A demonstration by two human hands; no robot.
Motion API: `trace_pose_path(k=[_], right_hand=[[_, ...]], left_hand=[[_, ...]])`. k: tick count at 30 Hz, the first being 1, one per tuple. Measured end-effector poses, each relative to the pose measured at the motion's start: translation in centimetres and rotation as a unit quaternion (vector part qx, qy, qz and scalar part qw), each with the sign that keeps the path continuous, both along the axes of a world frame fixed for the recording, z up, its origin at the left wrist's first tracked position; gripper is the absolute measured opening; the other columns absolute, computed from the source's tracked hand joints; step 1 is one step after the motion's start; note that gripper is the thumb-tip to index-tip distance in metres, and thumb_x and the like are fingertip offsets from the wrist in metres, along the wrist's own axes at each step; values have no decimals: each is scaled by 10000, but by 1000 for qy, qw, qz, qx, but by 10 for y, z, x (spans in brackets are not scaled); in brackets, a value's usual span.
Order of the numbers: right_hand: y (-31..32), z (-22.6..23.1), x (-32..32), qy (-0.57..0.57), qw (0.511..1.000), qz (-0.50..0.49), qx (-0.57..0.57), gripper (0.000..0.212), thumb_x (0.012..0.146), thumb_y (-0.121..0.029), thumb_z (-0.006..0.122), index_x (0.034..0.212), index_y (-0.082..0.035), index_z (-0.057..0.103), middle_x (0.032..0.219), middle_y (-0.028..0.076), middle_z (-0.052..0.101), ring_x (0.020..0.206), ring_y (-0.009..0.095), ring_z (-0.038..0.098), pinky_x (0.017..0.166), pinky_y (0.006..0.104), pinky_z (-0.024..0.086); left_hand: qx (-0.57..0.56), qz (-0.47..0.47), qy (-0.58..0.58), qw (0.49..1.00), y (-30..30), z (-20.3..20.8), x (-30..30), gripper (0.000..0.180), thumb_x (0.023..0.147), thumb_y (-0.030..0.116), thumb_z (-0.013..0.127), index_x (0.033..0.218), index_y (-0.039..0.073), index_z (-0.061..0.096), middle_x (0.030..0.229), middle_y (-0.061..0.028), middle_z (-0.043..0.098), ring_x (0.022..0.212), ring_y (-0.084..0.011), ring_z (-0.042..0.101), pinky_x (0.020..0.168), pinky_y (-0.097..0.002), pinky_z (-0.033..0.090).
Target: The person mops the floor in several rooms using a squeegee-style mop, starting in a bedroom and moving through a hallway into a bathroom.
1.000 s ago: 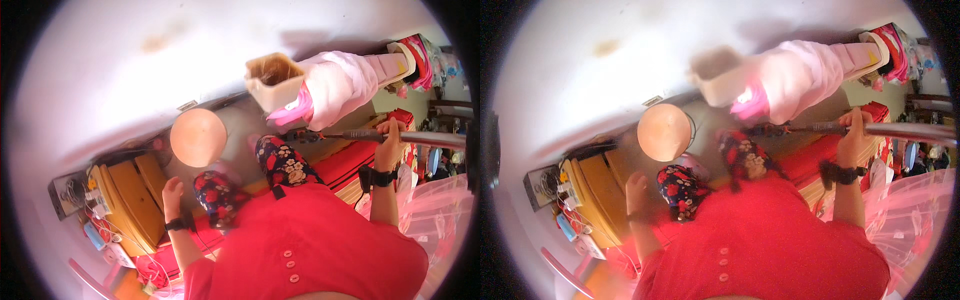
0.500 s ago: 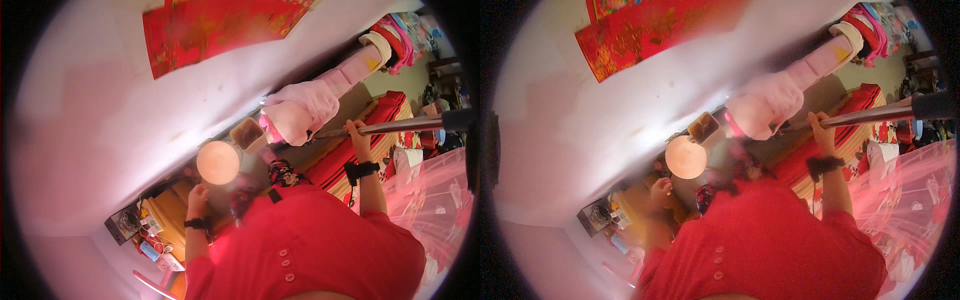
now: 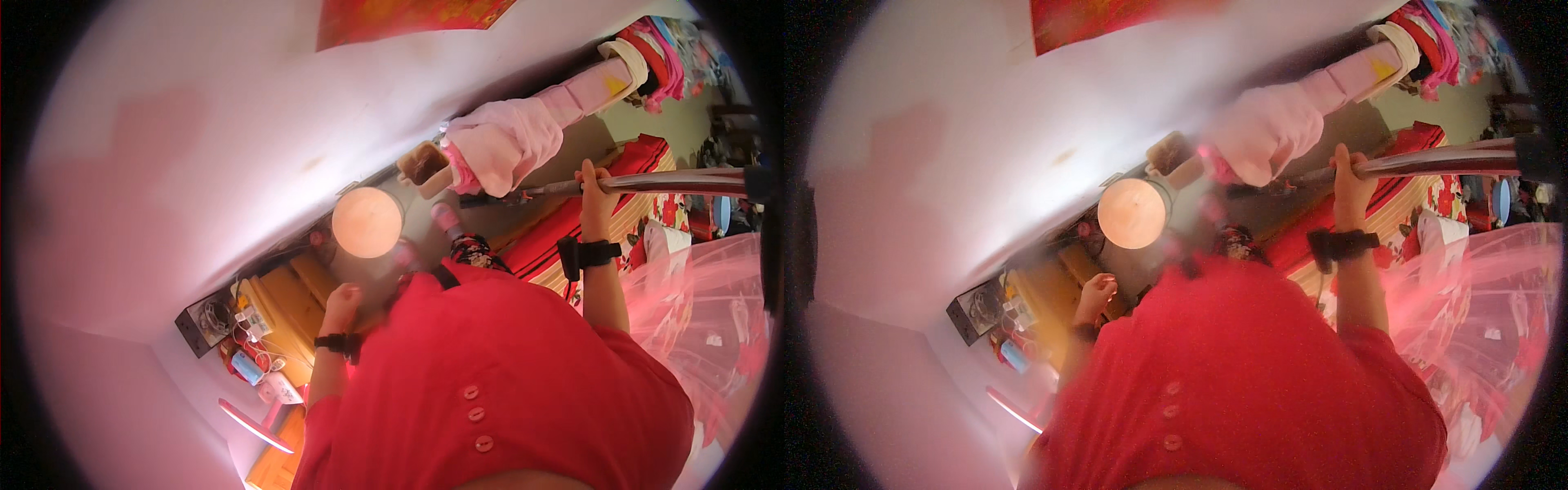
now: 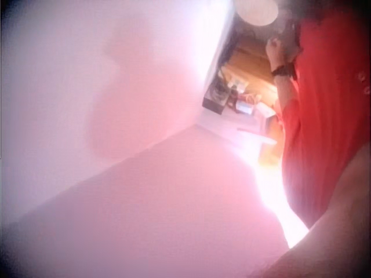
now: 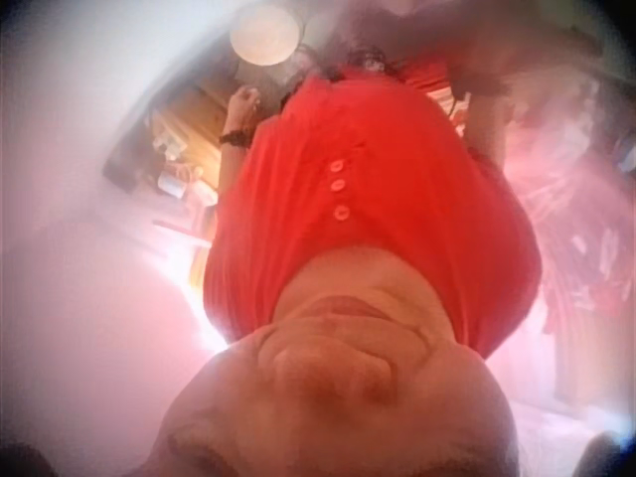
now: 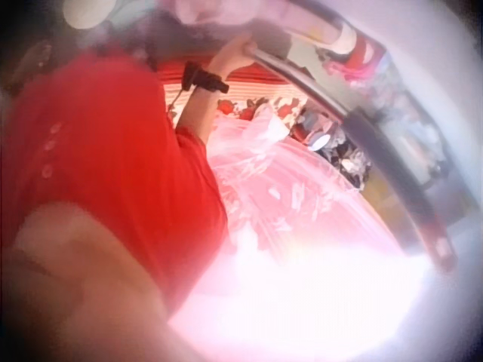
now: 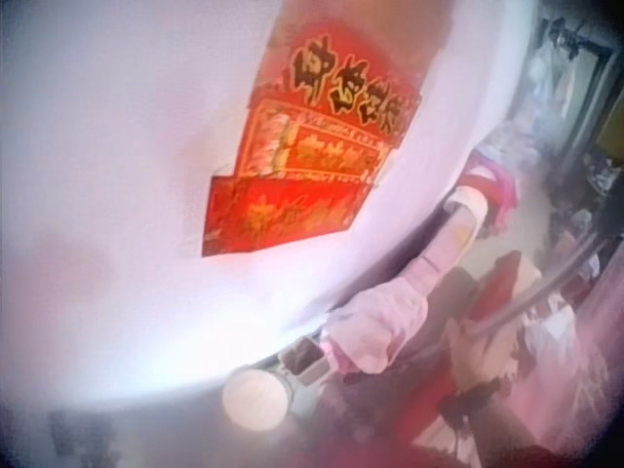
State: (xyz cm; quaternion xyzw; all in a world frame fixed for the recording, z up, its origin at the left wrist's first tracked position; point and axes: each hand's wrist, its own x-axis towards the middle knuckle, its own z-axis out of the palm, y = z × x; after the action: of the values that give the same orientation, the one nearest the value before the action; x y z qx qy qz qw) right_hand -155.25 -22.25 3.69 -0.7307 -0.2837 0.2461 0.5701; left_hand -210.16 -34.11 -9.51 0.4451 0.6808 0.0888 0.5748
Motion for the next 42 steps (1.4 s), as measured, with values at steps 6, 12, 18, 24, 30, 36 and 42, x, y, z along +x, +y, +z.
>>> trace_pose_path(k=[6,12,18,24,30,36,42], right_hand=[[-22,92,-59,-107,994,-11,30,295,835,-221,637,619,-39,551,619,12,545,572,55,469,559,212,366],[-30,146,-90,27,983,9,179,246,860,-154,604,657,-27,546,557,13,470,539,102,476,551,227,383],[-59,198,-88,77,967,1,241,203,872,-141,577,701,-75,490,591,-19,364,536,94,357,571,240,361],[-68,243,-36,218,941,110,236,160,892,-113,520,741,-78,478,597,-28,290,589,102,343,691,291,353],[-45,233,1,318,891,213,243,158,921,-113,462,766,-80,458,595,-20,268,557,114,327,711,309,366],[24,214,8,424,824,310,213,192,933,-129,444,743,-104,439,617,-22,292,568,106,338,733,318,375],[62,238,-9,264,860,335,280,164,921,-227,478,829,-90,474,717,-9,333,637,107,339,732,312,339]], left_hand=[[132,-199,63,969,-1,24,-43,264,819,141,599,1039,-4,579,891,-66,625,744,-120,578,647,-259,466],[-1,-131,92,987,20,61,-58,331,804,216,600,1047,-7,581,902,-107,648,804,-183,619,679,-293,481],[235,-288,-125,920,97,88,130,316,720,131,619,1011,15,573,988,-181,592,924,-341,566,783,-382,467],[404,-317,-274,813,120,126,297,304,708,155,647,983,51,569,927,-169,598,863,-346,572,726,-382,472],[258,-318,-202,890,127,138,300,183,700,148,647,763,64,497,621,-140,543,640,-353,553,554,-427,403],[273,-252,-81,925,135,179,264,177,723,139,621,841,40,533,662,-166,558,669,-359,560,590,-435,417],[290,-181,76,936,124,183,227,208,719,79,621,922,53,584,746,-183,602,722,-362,586,619,-418,453]])
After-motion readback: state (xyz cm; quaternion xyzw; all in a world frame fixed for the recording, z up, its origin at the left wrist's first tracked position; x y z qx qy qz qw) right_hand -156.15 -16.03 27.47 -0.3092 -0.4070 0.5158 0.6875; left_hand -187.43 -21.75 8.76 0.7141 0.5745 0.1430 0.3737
